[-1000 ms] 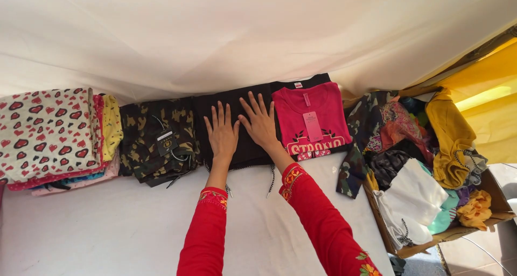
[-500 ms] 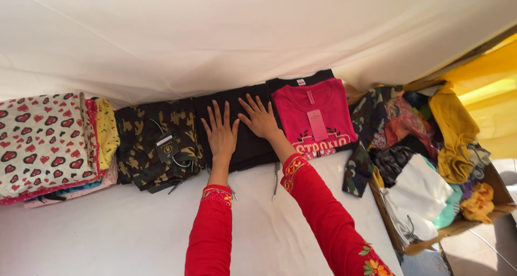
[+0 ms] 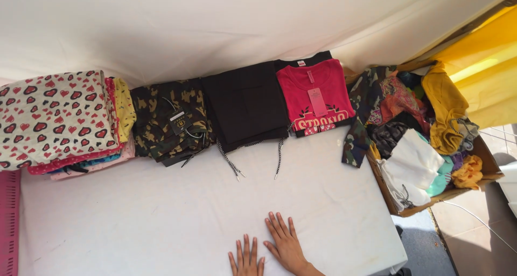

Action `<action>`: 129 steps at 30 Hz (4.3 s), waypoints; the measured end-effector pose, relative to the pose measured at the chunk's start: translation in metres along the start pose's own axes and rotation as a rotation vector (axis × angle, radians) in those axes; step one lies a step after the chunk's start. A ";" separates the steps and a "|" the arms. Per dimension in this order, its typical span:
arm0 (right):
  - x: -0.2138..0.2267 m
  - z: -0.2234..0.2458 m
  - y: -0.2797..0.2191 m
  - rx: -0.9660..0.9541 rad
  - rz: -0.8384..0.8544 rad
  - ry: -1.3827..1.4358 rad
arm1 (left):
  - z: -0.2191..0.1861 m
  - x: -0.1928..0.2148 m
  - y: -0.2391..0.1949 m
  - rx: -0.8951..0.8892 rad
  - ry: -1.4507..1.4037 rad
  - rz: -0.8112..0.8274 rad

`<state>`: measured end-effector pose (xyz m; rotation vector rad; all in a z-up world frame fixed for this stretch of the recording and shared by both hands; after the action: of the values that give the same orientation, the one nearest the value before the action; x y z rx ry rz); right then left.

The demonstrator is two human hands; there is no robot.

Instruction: The person folds a pair of black pants, a pair of white shorts, a light blue t-shirt, and a pair of yellow pants on a white table. Each item is folded neatly and placed in a stack on the table.

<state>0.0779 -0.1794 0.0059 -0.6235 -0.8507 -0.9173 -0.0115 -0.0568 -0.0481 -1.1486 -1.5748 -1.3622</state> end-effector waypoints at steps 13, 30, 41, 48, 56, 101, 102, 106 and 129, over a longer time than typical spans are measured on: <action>0.035 0.003 -0.028 -0.114 0.204 0.219 | -0.001 0.023 -0.016 -0.027 -0.078 0.206; 0.286 -0.413 -0.131 -0.479 -0.642 0.040 | -0.047 0.006 0.087 0.482 0.003 0.008; 0.279 -0.369 -0.083 -0.544 -0.933 0.505 | -0.054 0.006 0.091 0.555 -0.055 -0.009; 0.236 -0.099 -0.012 -0.012 -0.438 1.310 | -0.148 -0.036 0.110 0.366 -0.772 0.334; 0.254 -0.047 0.018 0.112 -0.477 1.617 | -0.034 0.217 0.157 0.351 -0.565 -0.065; 0.095 -0.001 0.072 -0.017 0.142 0.054 | 0.065 0.085 0.084 0.200 -0.132 0.026; 0.100 0.004 0.068 -0.028 0.137 0.120 | 0.064 0.090 0.081 0.243 -0.163 0.031; 0.075 -0.013 0.086 0.007 0.146 0.167 | 0.074 0.097 0.076 0.284 -0.177 -0.039; 0.126 -0.128 -0.025 -0.446 -0.042 -0.043 | 0.084 0.090 0.028 -0.023 -0.256 0.124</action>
<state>0.1444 -0.3433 0.0473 -1.0162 -0.7012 -1.1466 -0.0122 0.0406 0.0318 -1.4569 -1.6358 -1.1919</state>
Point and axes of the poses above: each hand's wrist, its own y-axis towards the middle knuckle, its own x-axis out of the back of the hand, z = x × y, the point moved 8 cm from there along y, towards the middle knuckle, and after that the axes turned 10 degrees about y, right-handed, at the moved point
